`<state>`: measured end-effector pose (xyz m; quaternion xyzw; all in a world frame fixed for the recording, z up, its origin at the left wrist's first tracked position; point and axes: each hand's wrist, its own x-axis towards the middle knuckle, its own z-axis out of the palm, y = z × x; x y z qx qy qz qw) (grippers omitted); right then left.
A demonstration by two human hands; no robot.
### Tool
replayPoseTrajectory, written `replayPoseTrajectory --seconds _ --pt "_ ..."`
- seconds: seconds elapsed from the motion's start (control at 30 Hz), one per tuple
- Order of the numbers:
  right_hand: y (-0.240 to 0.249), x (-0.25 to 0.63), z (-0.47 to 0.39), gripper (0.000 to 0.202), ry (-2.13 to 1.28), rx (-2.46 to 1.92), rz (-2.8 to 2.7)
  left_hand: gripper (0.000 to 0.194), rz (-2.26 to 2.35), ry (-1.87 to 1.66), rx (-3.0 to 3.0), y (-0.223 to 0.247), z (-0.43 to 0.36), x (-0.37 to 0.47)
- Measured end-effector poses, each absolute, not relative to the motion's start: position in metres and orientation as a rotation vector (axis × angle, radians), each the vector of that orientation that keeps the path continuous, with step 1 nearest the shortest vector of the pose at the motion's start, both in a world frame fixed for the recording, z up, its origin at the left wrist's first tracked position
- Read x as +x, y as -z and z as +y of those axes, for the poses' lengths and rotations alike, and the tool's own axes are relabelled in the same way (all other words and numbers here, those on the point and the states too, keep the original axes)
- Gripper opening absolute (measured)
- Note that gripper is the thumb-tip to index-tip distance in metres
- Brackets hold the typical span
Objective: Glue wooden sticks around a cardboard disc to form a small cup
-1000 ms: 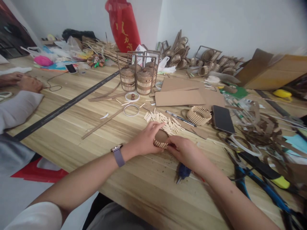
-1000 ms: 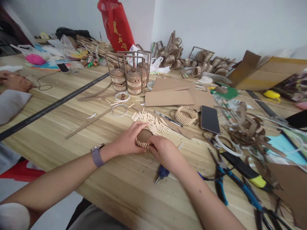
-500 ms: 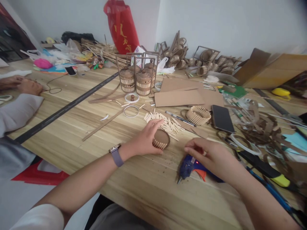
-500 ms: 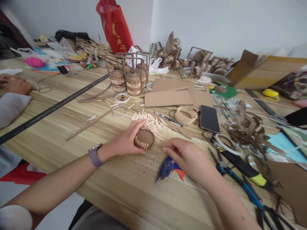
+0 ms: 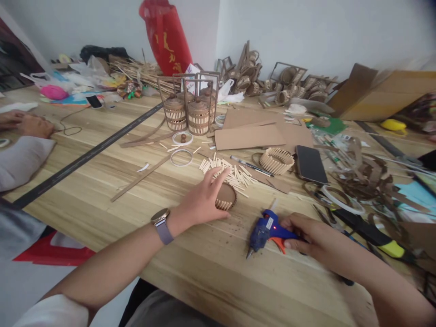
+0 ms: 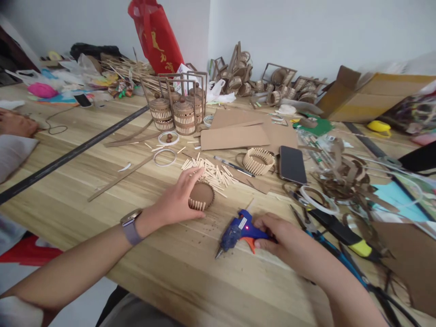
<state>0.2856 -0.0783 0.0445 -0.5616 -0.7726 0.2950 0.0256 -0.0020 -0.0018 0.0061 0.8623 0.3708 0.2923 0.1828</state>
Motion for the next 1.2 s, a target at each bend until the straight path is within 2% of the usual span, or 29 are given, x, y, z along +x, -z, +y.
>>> replayPoseTrajectory --seconds 0.23,0.4,0.57,0.8,1.03,1.2 --pt "-0.046 0.288 -0.079 0.017 -0.905 -1.616 -2.430 0.119 1.077 -0.811 2.427 -0.003 -0.004 0.001" --pt "-0.046 0.290 -0.080 0.030 -0.850 -1.537 -2.421 0.114 1.065 -0.809 2.409 -0.003 -0.003 0.001" --pt "-0.048 0.291 -0.081 0.036 -0.786 -1.587 -2.226 0.109 1.057 -0.799 2.382 -0.002 -0.002 0.000" --pt "-0.035 0.283 -0.082 0.040 -0.879 -1.568 -1.920 0.107 1.030 -0.803 2.349 0.001 -0.002 -0.001" --pt "-0.034 0.255 -0.081 0.026 -0.925 -1.484 -2.000 0.109 0.999 -0.843 2.352 0.003 -0.002 -0.002" --pt "-0.021 0.250 -0.083 0.025 -0.845 -1.555 -2.053 0.107 0.980 -0.849 2.337 0.004 -0.001 -0.002"
